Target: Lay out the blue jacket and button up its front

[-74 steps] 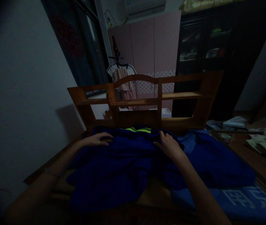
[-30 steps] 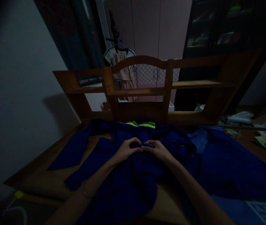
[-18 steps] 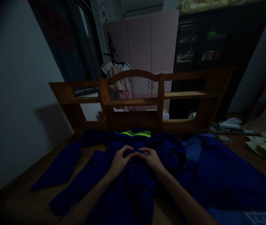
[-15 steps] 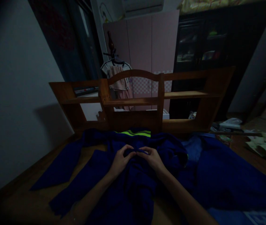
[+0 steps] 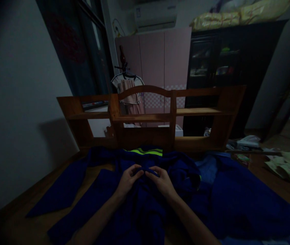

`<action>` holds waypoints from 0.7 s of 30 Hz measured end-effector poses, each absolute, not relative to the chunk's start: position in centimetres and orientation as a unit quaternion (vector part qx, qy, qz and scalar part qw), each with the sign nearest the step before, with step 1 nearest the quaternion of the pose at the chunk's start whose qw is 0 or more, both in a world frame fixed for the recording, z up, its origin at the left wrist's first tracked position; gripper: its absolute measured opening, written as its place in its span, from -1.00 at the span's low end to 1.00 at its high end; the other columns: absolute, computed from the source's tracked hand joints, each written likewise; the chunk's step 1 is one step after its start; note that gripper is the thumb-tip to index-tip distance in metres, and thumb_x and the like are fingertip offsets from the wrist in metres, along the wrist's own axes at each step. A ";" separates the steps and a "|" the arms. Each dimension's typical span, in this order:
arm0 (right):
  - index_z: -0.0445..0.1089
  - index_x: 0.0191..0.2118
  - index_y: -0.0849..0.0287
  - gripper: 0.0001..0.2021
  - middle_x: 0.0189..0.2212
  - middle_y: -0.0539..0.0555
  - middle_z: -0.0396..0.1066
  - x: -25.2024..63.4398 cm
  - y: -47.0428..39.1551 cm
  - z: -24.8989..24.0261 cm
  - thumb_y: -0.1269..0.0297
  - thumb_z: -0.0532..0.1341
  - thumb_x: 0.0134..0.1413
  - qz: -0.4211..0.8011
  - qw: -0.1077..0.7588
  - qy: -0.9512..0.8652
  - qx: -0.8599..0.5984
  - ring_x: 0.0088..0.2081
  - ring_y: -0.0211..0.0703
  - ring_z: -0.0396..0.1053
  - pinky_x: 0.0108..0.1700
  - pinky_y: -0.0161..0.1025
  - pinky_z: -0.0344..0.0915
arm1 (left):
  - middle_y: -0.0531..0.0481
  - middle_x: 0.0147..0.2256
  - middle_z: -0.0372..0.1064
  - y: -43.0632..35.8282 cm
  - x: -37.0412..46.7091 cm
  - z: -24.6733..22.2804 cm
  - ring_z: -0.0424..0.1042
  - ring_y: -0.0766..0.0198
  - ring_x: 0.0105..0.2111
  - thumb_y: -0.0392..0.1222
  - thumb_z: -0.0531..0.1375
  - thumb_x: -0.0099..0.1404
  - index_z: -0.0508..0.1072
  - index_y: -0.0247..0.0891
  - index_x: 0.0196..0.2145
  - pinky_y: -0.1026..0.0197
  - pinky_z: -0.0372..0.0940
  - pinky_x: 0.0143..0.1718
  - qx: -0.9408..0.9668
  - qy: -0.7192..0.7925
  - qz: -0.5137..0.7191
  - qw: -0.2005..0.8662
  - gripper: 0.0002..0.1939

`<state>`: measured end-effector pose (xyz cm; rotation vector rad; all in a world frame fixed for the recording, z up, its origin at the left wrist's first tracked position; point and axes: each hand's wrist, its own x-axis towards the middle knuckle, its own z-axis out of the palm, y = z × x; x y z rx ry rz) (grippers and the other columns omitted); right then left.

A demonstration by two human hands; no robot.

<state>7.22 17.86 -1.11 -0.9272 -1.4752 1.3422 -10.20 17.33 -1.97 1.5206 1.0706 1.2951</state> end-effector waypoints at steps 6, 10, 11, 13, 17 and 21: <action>0.41 -0.25 0.28 -0.64 -0.35 0.08 0.38 7.5 18.1 -1.3 0.11 0.33 -0.13 0.611 0.442 -0.557 -0.349 -0.35 -0.26 0.30 -0.29 -0.35 0.19 | -0.04 -0.27 0.33 17.4 -10.4 -1.6 0.32 0.28 -0.23 -0.01 0.23 0.15 0.37 -0.33 -0.23 0.28 0.20 -0.18 0.621 0.411 0.502 0.439 -0.66; 0.42 -0.25 0.31 -0.62 -0.39 0.08 0.37 7.8 18.7 -2.0 0.13 0.35 -0.16 0.662 0.411 -0.531 -0.332 -0.43 -0.31 0.29 -0.35 -0.36 0.18 | -0.04 -0.29 0.33 17.6 -10.4 -1.7 0.32 0.28 -0.26 0.00 0.23 0.13 0.36 -0.36 -0.22 0.28 0.20 -0.21 0.615 0.417 0.493 0.453 -0.62; 0.42 -0.25 0.32 -0.62 -0.40 0.09 0.37 7.9 18.8 -2.2 0.14 0.35 -0.16 0.666 0.411 -0.528 -0.330 -0.44 -0.32 0.29 -0.36 -0.37 0.17 | -0.05 -0.29 0.34 17.7 -10.4 -1.7 0.32 0.27 -0.26 0.01 0.23 0.14 0.36 -0.37 -0.22 0.28 0.20 -0.20 0.618 0.417 0.490 0.452 -0.61; 0.42 -0.27 0.34 -0.64 -0.43 0.07 0.36 7.9 18.9 -2.5 0.17 0.36 -0.17 0.664 0.418 -0.523 -0.333 -0.47 -0.36 0.26 -0.39 -0.40 0.15 | -0.07 -0.27 0.34 17.7 -10.3 -1.8 0.32 0.26 -0.23 0.01 0.22 0.15 0.37 -0.37 -0.22 0.27 0.20 -0.18 0.627 0.418 0.491 0.437 -0.61; 0.42 -0.28 0.34 -0.66 -0.41 0.08 0.37 7.9 18.8 -2.8 0.19 0.36 -0.15 0.647 0.438 -0.529 -0.331 -0.43 -0.34 0.28 -0.35 -0.39 0.17 | -0.06 -0.27 0.36 17.2 -10.1 -1.6 0.34 0.24 -0.21 0.02 0.20 0.16 0.39 -0.36 -0.23 0.27 0.19 -0.15 0.635 0.441 0.499 0.392 -0.63; 0.44 -0.27 0.32 -0.69 -0.34 0.11 0.39 7.8 18.7 -2.7 0.17 0.33 -0.10 0.617 0.458 -0.540 -0.344 -0.33 -0.28 0.32 -0.24 -0.36 0.20 | -0.03 -0.27 0.38 16.5 -9.6 -1.5 0.35 0.25 -0.21 0.02 0.21 0.15 0.42 -0.33 -0.27 0.28 0.19 -0.14 0.639 0.453 0.509 0.357 -0.66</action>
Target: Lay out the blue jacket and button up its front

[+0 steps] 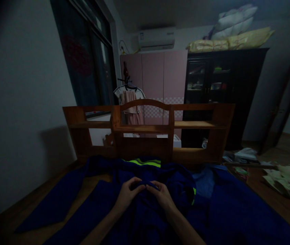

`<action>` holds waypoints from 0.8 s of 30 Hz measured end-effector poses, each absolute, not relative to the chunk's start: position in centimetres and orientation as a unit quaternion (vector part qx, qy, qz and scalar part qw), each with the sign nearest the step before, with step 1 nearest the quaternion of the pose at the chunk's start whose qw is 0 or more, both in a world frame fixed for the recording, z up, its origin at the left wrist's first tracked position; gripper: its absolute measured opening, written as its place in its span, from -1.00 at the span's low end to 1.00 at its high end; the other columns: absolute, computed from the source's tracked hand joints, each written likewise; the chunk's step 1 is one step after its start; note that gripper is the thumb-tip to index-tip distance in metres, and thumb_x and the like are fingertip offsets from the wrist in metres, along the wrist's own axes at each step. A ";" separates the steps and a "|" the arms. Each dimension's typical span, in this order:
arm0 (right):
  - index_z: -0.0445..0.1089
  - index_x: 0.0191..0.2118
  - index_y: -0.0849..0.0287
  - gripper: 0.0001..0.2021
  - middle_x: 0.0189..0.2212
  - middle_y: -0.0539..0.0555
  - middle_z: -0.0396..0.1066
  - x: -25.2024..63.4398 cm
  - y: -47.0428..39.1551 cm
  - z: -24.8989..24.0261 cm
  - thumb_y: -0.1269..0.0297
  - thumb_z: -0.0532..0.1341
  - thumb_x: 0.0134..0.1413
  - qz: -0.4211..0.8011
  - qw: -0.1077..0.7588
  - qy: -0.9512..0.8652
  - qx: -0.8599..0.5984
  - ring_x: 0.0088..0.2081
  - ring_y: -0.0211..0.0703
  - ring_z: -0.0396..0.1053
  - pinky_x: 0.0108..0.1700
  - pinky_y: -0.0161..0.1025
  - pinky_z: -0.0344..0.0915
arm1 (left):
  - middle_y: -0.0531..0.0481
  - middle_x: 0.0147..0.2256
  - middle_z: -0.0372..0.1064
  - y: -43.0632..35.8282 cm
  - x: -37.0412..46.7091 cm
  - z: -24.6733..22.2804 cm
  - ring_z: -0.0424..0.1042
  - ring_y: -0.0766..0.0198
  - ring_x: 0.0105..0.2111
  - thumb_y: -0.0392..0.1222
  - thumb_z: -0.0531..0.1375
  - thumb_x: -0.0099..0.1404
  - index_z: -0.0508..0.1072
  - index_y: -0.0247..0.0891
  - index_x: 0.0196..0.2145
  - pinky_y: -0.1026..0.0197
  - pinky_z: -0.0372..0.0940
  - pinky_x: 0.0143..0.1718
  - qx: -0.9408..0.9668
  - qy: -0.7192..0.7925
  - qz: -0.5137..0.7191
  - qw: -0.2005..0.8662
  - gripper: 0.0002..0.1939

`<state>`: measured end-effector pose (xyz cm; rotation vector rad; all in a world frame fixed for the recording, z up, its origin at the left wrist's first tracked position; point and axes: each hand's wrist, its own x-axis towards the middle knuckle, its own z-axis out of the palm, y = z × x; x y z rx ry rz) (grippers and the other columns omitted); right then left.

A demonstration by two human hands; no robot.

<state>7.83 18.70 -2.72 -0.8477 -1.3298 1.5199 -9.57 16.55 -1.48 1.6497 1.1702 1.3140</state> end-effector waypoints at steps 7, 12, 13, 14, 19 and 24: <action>0.43 -0.22 0.31 -0.71 -0.30 0.12 0.38 8.1 18.7 -2.8 0.19 0.29 -0.02 0.644 0.424 -0.554 -0.315 -0.30 -0.25 0.33 -0.22 -0.33 0.21 | -0.05 -0.29 0.36 17.2 -10.1 -2.4 0.33 0.27 -0.25 -0.04 0.27 0.09 0.41 -0.36 -0.25 0.30 0.20 -0.20 0.624 0.408 0.516 0.422 -0.65; 0.39 -0.20 0.30 -0.72 -0.32 0.10 0.36 8.3 18.8 -3.3 0.23 0.28 -0.01 0.674 0.411 -0.536 -0.298 -0.35 -0.27 0.33 -0.25 -0.31 0.22 | -0.06 -0.25 0.35 17.8 -10.7 -2.8 0.33 0.28 -0.23 -0.07 0.28 0.10 0.39 -0.34 -0.19 0.30 0.20 -0.17 0.605 0.386 0.522 0.460 -0.63; 0.39 -0.21 0.31 -0.73 -0.32 0.10 0.36 8.2 18.8 -3.3 0.23 0.29 -0.01 0.672 0.413 -0.538 -0.298 -0.34 -0.27 0.33 -0.25 -0.31 0.22 | -0.05 -0.25 0.35 17.8 -10.7 -2.8 0.33 0.28 -0.23 -0.07 0.27 0.10 0.39 -0.34 -0.19 0.30 0.19 -0.17 0.606 0.386 0.522 0.460 -0.63; 0.39 -0.22 0.31 -0.73 -0.32 0.10 0.36 8.2 18.8 -3.3 0.24 0.29 -0.02 0.668 0.414 -0.540 -0.301 -0.34 -0.26 0.33 -0.25 -0.31 0.22 | -0.05 -0.25 0.35 17.8 -10.6 -2.8 0.33 0.28 -0.23 -0.06 0.27 0.10 0.39 -0.34 -0.19 0.30 0.19 -0.16 0.608 0.388 0.522 0.456 -0.63; 0.39 -0.26 0.32 -0.71 -0.37 0.08 0.35 8.1 19.2 -3.4 0.24 0.33 -0.09 0.654 0.412 -0.546 -0.324 -0.38 -0.30 0.31 -0.28 -0.34 0.19 | -0.04 -0.28 0.35 17.8 -10.5 -2.8 0.32 0.26 -0.23 -0.02 0.25 0.11 0.40 -0.34 -0.23 0.29 0.18 -0.18 0.631 0.408 0.519 0.407 -0.64; 0.38 -0.30 0.34 -0.70 -0.44 0.05 0.32 8.4 19.5 -3.9 0.23 0.35 -0.13 0.655 0.398 -0.545 -0.339 -0.44 -0.34 0.28 -0.35 -0.37 0.16 | -0.01 -0.31 0.35 17.2 -10.3 -2.2 0.31 0.27 -0.26 0.00 0.19 0.17 0.40 -0.32 -0.25 0.30 0.16 -0.22 0.673 0.425 0.489 0.355 -0.69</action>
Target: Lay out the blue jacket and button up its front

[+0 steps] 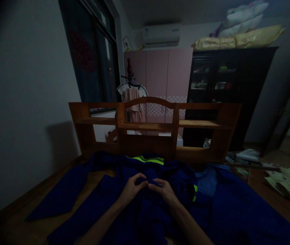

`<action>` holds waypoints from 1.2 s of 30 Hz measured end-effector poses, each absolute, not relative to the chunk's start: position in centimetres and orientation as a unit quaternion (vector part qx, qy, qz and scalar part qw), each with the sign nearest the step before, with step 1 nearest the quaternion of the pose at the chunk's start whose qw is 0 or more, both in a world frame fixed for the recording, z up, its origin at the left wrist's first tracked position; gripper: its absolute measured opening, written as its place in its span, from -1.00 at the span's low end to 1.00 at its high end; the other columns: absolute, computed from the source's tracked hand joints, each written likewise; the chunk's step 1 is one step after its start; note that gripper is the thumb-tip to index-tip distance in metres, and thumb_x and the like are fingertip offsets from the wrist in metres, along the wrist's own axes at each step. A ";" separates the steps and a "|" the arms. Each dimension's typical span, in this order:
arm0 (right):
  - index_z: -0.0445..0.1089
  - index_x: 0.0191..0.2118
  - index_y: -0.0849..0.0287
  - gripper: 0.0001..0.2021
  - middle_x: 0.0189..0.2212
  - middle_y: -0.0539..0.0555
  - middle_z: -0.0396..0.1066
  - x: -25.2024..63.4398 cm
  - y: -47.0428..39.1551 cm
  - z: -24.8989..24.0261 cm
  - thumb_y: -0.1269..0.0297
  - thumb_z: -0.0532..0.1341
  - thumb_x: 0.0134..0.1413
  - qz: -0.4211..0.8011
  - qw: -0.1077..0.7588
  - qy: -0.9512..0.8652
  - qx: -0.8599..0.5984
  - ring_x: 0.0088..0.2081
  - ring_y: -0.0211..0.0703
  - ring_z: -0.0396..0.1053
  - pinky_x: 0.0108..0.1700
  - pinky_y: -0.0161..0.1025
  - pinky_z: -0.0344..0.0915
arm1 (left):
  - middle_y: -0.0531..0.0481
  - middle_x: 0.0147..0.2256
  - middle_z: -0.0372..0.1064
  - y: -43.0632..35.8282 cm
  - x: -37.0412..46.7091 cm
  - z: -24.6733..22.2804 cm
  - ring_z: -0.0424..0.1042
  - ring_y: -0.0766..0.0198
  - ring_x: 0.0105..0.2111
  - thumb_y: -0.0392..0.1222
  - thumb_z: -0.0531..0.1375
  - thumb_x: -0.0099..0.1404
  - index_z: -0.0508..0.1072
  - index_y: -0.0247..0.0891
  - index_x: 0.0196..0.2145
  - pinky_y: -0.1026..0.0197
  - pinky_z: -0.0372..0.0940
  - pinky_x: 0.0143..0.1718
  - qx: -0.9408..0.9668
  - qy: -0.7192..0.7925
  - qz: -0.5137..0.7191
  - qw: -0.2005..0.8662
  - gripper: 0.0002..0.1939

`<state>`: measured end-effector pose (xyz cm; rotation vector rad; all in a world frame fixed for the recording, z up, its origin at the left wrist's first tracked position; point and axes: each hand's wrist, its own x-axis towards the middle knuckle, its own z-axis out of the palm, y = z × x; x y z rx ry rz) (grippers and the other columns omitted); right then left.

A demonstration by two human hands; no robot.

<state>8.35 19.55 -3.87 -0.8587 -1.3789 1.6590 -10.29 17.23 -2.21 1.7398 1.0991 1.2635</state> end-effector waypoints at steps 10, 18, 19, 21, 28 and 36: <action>0.39 -0.26 0.34 -0.67 -0.38 0.09 0.37 8.0 19.7 -4.0 0.24 0.36 -0.17 0.637 0.420 -0.539 -0.356 -0.39 -0.25 0.31 -0.29 -0.31 0.21 | 0.02 -0.26 0.37 16.9 -9.8 -2.0 0.32 0.30 -0.18 -0.13 0.11 0.26 0.43 -0.26 -0.28 0.31 0.15 -0.10 0.694 0.409 0.516 0.291 -0.82; 0.39 -0.27 0.31 -0.65 -0.37 0.07 0.36 7.7 18.8 -3.0 0.17 0.36 -0.17 0.604 0.465 -0.531 -0.369 -0.35 -0.24 0.31 -0.27 -0.33 0.22 | 0.01 -0.20 0.39 17.2 -10.2 -2.2 0.35 0.27 -0.15 -0.08 0.18 0.20 0.47 -0.22 -0.20 0.30 0.18 -0.07 0.673 0.405 0.504 0.359 -0.75; 0.40 -0.26 0.31 -0.64 -0.37 0.07 0.37 7.7 18.8 -3.0 0.16 0.35 -0.16 0.604 0.465 -0.530 -0.371 -0.34 -0.24 0.31 -0.26 -0.33 0.22 | 0.01 -0.19 0.39 17.3 -10.2 -2.3 0.35 0.26 -0.14 -0.08 0.20 0.18 0.47 -0.22 -0.19 0.30 0.18 -0.06 0.673 0.404 0.503 0.362 -0.74; 0.41 -0.25 0.31 -0.64 -0.36 0.08 0.38 7.7 18.9 -3.0 0.16 0.35 -0.16 0.600 0.460 -0.533 -0.380 -0.34 -0.24 0.32 -0.26 -0.33 0.22 | 0.00 -0.19 0.39 17.3 -10.2 -2.4 0.35 0.25 -0.13 -0.07 0.23 0.15 0.47 -0.22 -0.19 0.29 0.17 -0.05 0.672 0.406 0.502 0.363 -0.71; 0.40 -0.19 0.30 -0.57 -0.29 0.10 0.40 7.7 19.2 -3.2 0.12 0.36 -0.19 0.576 0.457 -0.542 -0.407 -0.28 -0.20 0.34 -0.20 -0.31 0.24 | -0.02 -0.21 0.39 17.3 -9.8 -2.5 0.35 0.25 -0.15 -0.03 0.21 0.16 0.46 -0.25 -0.21 0.28 0.19 -0.08 0.660 0.415 0.521 0.348 -0.71; 0.39 -0.18 0.30 -0.56 -0.27 0.12 0.40 7.7 18.0 -2.4 0.11 0.35 -0.17 0.561 0.459 -0.557 -0.405 -0.26 -0.15 0.34 -0.18 -0.28 0.25 | -0.02 -0.25 0.41 16.9 -9.6 -2.2 0.38 0.25 -0.20 -0.05 0.20 0.18 0.48 -0.27 -0.26 0.29 0.21 -0.13 0.642 0.417 0.535 0.358 -0.75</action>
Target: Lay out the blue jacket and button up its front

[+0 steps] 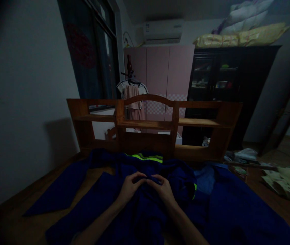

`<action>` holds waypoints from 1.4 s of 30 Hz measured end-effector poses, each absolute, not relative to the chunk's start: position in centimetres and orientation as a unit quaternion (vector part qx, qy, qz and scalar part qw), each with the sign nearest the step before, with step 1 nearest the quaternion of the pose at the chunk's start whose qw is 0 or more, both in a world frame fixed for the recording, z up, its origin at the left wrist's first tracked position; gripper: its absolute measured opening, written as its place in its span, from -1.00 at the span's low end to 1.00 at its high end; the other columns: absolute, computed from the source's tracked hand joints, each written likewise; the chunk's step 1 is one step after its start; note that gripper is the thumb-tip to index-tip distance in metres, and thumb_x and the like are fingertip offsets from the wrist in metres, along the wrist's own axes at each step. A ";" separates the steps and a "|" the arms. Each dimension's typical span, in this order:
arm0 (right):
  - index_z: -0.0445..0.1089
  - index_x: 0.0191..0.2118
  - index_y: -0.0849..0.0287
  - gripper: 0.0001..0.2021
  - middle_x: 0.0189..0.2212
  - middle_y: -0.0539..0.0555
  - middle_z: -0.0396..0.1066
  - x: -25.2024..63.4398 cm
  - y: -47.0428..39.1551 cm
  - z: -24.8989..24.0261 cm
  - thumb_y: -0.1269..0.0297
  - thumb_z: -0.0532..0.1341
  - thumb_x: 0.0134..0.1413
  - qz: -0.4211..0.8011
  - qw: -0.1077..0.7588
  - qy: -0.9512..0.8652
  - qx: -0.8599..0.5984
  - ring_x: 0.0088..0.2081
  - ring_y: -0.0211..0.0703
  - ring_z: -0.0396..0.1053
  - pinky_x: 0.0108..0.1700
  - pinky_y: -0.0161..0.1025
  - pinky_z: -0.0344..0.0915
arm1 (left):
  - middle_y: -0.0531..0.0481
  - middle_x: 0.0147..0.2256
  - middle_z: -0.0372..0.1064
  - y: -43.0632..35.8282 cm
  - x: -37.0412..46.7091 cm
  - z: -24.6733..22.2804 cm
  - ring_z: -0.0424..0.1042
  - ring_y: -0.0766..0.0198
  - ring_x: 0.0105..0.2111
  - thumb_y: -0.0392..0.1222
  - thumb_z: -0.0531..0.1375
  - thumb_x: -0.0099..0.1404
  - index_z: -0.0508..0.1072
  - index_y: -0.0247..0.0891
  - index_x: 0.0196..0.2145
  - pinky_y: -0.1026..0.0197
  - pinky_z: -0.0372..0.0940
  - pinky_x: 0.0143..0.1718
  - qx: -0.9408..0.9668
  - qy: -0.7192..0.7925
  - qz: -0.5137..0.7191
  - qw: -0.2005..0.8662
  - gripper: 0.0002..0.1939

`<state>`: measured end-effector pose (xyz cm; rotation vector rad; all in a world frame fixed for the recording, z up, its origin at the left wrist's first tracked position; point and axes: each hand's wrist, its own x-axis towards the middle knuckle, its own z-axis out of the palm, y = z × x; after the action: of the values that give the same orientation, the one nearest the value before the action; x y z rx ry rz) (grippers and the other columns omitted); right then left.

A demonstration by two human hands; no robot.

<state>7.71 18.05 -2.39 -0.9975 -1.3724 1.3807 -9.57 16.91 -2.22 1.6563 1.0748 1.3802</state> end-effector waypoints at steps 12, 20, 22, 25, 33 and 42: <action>0.42 -0.20 0.25 -0.56 -0.28 0.10 0.41 8.3 17.8 -2.0 0.07 0.35 -0.20 0.507 0.462 -0.577 -0.443 -0.23 -0.09 0.35 -0.19 -0.26 0.26 | -0.01 -0.22 0.40 16.4 -9.3 -2.2 0.36 0.24 -0.17 -0.05 0.23 0.14 0.50 -0.21 -0.24 0.28 0.21 -0.10 0.664 0.413 0.528 0.330 -0.74; 0.43 -0.20 0.24 -0.56 -0.24 0.11 0.41 9.0 18.0 -0.9 0.05 0.35 -0.22 0.459 0.430 -0.623 -0.465 -0.17 -0.02 0.34 -0.13 -0.20 0.23 | -0.01 -0.26 0.40 16.4 -9.2 -2.2 0.38 0.28 -0.21 -0.06 0.19 0.19 0.47 -0.27 -0.26 0.29 0.23 -0.13 0.667 0.420 0.523 0.325 -0.75; 0.43 -0.21 0.23 -0.57 -0.24 0.11 0.41 9.1 18.0 -0.8 0.04 0.34 -0.20 0.437 0.423 -0.642 -0.467 -0.15 -0.02 0.33 -0.12 -0.20 0.21 | -0.01 -0.24 0.40 16.4 -9.2 -2.2 0.37 0.27 -0.19 -0.06 0.21 0.16 0.46 -0.27 -0.24 0.29 0.22 -0.10 0.668 0.416 0.519 0.334 -0.73; 0.43 -0.22 0.22 -0.60 -0.25 0.09 0.40 9.2 18.1 -0.9 0.04 0.32 -0.16 0.413 0.417 -0.665 -0.462 -0.15 -0.05 0.32 -0.11 -0.22 0.19 | 0.00 -0.21 0.39 16.5 -9.0 -2.4 0.36 0.27 -0.15 -0.07 0.26 0.11 0.45 -0.25 -0.22 0.29 0.20 -0.06 0.666 0.421 0.513 0.341 -0.71; 0.40 -0.21 0.24 -0.62 -0.25 0.07 0.38 9.0 18.4 -1.7 0.03 0.26 -0.06 0.398 0.412 -0.690 -0.442 -0.15 -0.10 0.29 -0.09 -0.26 0.17 | 0.06 -0.22 0.36 15.7 -8.5 -2.2 0.33 0.33 -0.17 -0.14 0.21 0.18 0.44 -0.20 -0.22 0.32 0.18 -0.09 0.712 0.426 0.514 0.220 -0.81; 0.35 -0.24 0.21 -0.73 -0.29 0.06 0.38 8.7 17.9 -1.7 0.08 0.16 0.08 0.297 0.429 -0.741 -0.423 -0.22 -0.16 0.32 -0.16 -0.29 0.18 | 0.07 -0.17 0.35 15.4 -8.4 -1.9 0.33 0.37 -0.13 -0.28 0.14 0.23 0.45 -0.14 -0.13 0.35 0.19 -0.06 0.738 0.397 0.509 0.198 -0.75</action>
<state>8.73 17.88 -1.74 -1.0559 -1.8499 0.7407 -8.37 15.42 -1.94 2.0642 1.1109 1.4242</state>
